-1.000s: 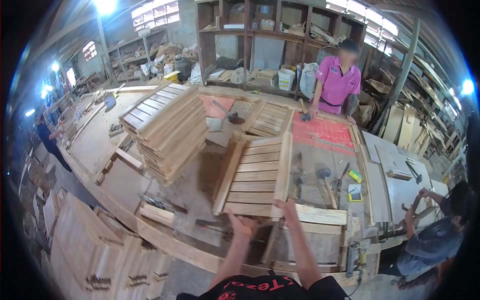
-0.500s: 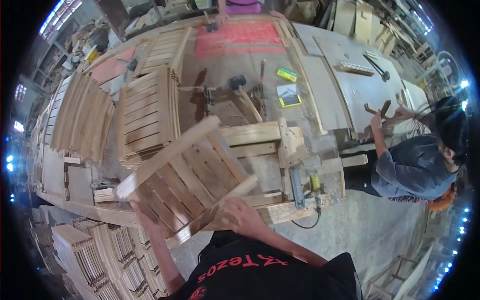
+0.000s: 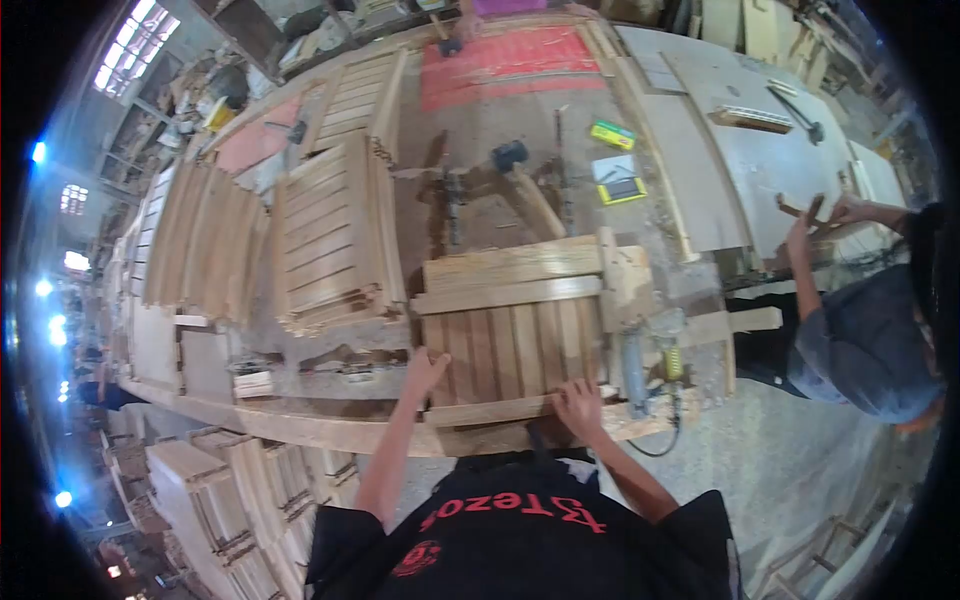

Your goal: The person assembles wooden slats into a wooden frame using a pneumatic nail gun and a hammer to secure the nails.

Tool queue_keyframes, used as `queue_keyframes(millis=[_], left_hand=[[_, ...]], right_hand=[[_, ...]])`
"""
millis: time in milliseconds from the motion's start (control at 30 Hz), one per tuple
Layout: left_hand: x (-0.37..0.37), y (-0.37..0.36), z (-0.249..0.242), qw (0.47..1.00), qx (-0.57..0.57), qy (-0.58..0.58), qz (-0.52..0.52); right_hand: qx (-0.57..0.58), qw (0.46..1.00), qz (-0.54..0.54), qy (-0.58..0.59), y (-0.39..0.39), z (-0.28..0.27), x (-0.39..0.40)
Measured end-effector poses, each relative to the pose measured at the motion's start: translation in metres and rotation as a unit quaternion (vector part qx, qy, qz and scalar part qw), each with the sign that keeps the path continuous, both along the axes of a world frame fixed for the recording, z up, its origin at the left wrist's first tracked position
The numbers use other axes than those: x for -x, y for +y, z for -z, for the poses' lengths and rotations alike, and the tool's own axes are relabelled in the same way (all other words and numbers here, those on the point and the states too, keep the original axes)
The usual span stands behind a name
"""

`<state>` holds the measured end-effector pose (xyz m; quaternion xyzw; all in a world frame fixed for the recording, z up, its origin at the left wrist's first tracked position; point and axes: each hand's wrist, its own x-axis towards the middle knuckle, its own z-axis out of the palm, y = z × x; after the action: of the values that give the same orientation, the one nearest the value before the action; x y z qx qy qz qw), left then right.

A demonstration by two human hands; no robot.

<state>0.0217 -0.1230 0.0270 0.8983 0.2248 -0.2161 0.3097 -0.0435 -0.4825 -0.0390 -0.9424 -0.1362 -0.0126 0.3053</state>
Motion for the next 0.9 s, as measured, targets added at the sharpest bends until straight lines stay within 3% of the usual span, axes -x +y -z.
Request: queue_keyframes(millis=[100,200,267,367,467,567,600,667,700,733,767,867,900], left_hand=[[0.05,0.035,0.009,0.977,-0.087,-0.171,-0.089],[0.078,0.056,0.036,0.986,-0.118,-0.053,-0.102],[0.074,0.037,0.045,0.996,-0.068,-0.057,-0.014],[0.074,0.029,0.08,0.99,-0.084,-0.113,-0.003],[0.058,0.034,0.061,0.999,-0.016,-0.042,0.016],[0.063,0.044,0.078,0.995,-0.01,-0.088,0.051],[0.056,0.05,0.061,0.998,0.016,-0.015,0.063],[0.045,0.08,0.038,0.995,0.083,0.041,-0.021],[0.047,0.11,0.044,0.996,0.002,0.035,-0.076],[0.058,0.143,0.061,0.976,-0.071,-0.102,-0.177],[0.069,0.176,0.079,0.924,-0.145,-0.244,-0.257],[0.075,0.311,0.136,0.816,-0.332,-0.098,-0.462],[0.072,0.339,0.141,0.801,-0.256,-0.071,-0.536]], right_hand=[[0.044,0.999,0.016,-0.005,0.006,-0.005,0.004],[0.084,0.995,0.024,0.052,0.008,-0.008,0.003],[0.089,0.993,0.023,0.075,0.01,-0.005,0.009],[0.109,0.991,0.025,0.075,0.011,-0.007,0.003],[0.127,0.988,0.025,0.082,0.016,-0.006,0.005],[0.119,0.989,0.028,0.085,0.017,-0.002,0.001],[0.12,0.988,0.029,0.088,0.017,-0.003,0.001],[0.137,0.985,0.031,0.101,0.018,-0.003,0.002],[0.129,0.987,0.031,0.092,0.019,-0.003,-0.001],[0.123,0.988,0.036,0.084,0.021,-0.005,-0.001],[0.118,0.989,0.044,0.076,0.021,-0.007,-0.001],[0.123,0.989,0.044,0.067,0.019,-0.004,-0.001],[0.122,0.989,0.042,0.069,0.019,-0.005,0.001]])
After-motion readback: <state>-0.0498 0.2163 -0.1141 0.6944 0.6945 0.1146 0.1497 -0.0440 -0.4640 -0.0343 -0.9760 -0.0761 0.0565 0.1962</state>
